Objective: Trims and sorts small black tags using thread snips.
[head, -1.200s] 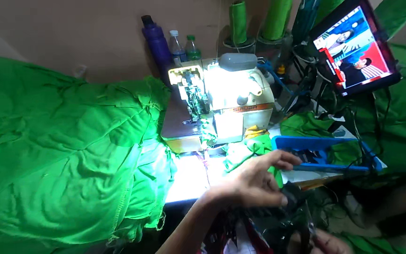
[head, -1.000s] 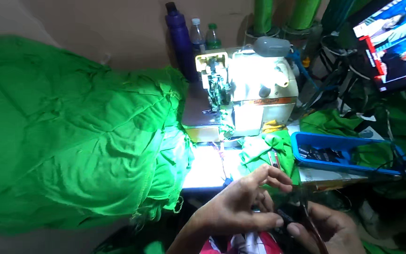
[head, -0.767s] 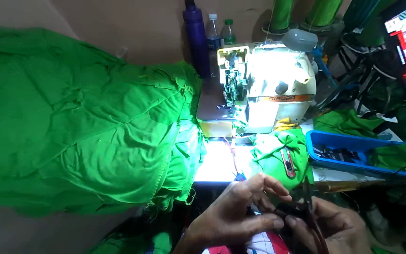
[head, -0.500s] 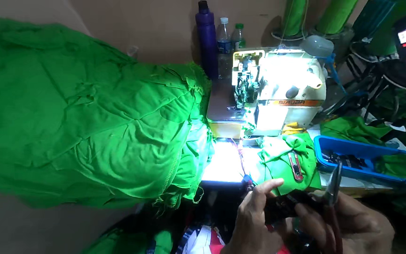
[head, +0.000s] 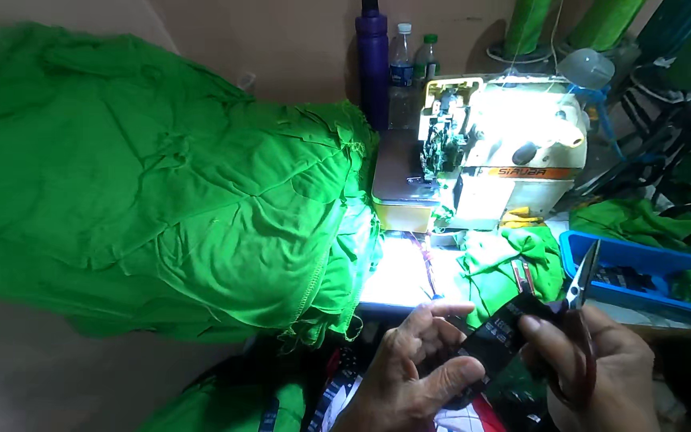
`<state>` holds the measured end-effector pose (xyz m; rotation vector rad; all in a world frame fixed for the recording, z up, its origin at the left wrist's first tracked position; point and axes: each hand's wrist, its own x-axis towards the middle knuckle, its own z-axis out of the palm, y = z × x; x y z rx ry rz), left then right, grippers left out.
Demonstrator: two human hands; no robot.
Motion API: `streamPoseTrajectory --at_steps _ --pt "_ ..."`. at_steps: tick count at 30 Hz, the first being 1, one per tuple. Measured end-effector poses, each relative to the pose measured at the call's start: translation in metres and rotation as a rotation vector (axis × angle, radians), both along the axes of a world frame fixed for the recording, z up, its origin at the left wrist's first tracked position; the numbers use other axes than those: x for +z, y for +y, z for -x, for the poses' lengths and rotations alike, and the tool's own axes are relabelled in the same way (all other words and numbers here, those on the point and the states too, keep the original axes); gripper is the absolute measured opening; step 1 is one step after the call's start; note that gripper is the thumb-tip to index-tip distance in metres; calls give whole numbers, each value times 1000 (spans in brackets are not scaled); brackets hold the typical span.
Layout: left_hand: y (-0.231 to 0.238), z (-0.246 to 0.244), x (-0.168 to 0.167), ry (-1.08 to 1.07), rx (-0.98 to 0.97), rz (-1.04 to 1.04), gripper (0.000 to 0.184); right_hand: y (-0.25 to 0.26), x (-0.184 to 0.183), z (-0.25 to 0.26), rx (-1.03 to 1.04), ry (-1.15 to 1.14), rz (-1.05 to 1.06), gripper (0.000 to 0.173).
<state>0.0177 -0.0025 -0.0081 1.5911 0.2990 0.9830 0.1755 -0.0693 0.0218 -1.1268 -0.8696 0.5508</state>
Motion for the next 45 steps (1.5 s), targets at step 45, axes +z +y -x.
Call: streamPoseTrajectory --at_steps 45 --pt "20 12 15 89 -83 291 15 14 3 -6 140 88 82 24"
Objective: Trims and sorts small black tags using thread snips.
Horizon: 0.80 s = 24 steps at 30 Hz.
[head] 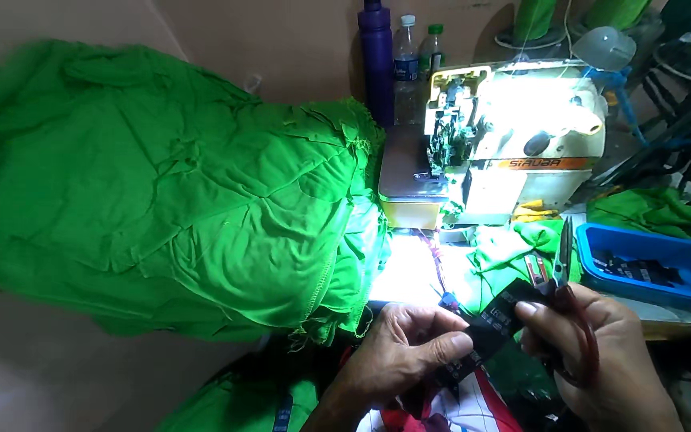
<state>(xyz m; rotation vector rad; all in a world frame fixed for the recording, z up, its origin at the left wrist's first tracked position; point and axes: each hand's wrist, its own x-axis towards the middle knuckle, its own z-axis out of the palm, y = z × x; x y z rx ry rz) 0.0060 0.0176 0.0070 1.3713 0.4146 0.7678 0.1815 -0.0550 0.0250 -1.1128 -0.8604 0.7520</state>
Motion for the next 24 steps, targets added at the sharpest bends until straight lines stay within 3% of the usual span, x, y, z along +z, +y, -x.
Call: streamPoseTrajectory --at_steps 5,9,14,24 --pt "4 2 1 -5 -69 8 17 7 -1 -2 39 34 74 23" --pt "9 7 3 26 -145 -145 31 10 -2 -4 94 69 116 23" --pt "18 15 1 -27 -280 -235 29 12 -3 -2 157 55 141 22" --pt "22 23 -9 -101 -222 -240 35 5 -14 -7 233 13 153 11"
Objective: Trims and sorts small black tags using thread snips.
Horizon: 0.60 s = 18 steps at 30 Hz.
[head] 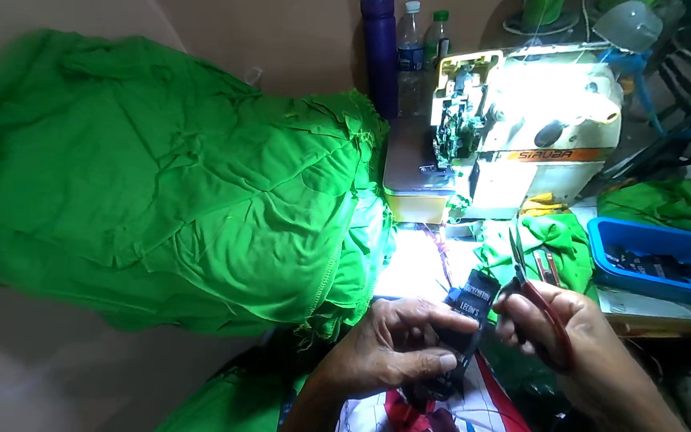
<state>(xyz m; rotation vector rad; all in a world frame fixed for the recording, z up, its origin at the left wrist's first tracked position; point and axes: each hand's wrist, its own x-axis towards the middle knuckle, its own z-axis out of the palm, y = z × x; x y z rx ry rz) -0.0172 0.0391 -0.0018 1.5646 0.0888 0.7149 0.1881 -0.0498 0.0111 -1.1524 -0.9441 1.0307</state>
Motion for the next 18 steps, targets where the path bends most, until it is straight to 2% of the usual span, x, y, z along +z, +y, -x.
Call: streamPoseTrajectory --at_steps 2,5,9,11,18 --pt "1 2 -2 1 9 2 36 -10 -8 -7 47 -77 8 11" --pt "4 3 -4 4 -1 25 38 -31 -14 -16 227 -249 71 21" --pt "7 3 -8 11 -71 77 46 -47 -29 -25 591 -340 90 54" --pt "7 3 -11 7 -113 109 48 -46 -33 -29 726 -349 97 62" --pt "12 6 -13 43 -272 181 55 -29 -34 -34 930 -327 70 59"
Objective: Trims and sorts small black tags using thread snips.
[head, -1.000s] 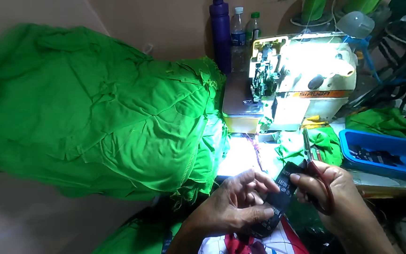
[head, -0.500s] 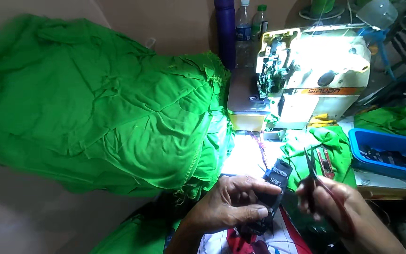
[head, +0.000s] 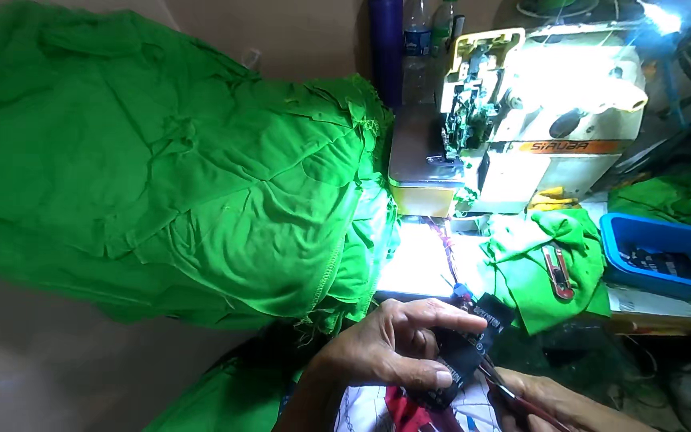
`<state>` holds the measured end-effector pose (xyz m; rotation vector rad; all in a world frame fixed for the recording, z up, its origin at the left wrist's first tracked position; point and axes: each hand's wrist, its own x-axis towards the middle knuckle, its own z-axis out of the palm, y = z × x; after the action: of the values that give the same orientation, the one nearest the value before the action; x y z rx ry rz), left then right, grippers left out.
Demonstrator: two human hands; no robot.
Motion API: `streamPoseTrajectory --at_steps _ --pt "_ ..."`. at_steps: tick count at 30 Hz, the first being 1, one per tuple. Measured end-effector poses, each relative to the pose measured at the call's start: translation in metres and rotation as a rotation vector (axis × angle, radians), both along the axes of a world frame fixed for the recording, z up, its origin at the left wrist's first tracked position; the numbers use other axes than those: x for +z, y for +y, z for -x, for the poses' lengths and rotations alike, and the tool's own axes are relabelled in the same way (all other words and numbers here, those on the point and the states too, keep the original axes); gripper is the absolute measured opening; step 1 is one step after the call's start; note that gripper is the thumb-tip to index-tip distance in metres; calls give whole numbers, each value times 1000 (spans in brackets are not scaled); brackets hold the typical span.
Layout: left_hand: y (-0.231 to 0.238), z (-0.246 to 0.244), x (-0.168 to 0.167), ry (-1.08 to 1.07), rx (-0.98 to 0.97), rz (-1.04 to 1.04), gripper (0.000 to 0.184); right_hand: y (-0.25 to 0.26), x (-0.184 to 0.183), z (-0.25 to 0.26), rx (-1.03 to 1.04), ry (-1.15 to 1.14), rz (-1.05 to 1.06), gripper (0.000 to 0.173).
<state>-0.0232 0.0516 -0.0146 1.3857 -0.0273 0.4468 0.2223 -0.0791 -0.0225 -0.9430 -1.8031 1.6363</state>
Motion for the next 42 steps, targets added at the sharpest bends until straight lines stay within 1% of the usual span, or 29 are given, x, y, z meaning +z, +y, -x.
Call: streamPoseTrajectory --at_steps 4,9,16,18,21,24,28,31,34,36,38,42 --pt "1 1 -2 26 -4 -14 54 6 1 6 -25 11 37 52" --pt "0 1 -2 38 6 -35 54 8 1 8 -60 6 38 50" --pt "0 2 -2 69 31 -38 54 7 1 9 -60 -38 30 53" --pt "0 1 -2 74 36 -61 54 7 2 10 -51 -75 12 57" --pt "0 1 -1 91 35 -90 52 6 0 12 -59 -75 -1 57" --pt "0 1 0 85 29 -90 53 6 -2 13 -81 -17 16 52" --pt "-1 4 1 95 49 -81 53 1 -10 16 -137 196 98 36" --pt "0 6 -2 92 70 -71 52 -7 -7 21 -239 167 89 34" --pt "0 4 -3 86 70 -88 51 -9 -8 20 -245 156 87 32" --pt "-1 3 -4 80 58 -92 52 -6 -12 17 -206 183 98 32" --pt "-3 1 -3 84 38 -102 53 -4 -13 16 -161 160 99 34" --pt "-10 -7 -7 75 -25 -56 54 -1 -8 18 -135 51 45 47"
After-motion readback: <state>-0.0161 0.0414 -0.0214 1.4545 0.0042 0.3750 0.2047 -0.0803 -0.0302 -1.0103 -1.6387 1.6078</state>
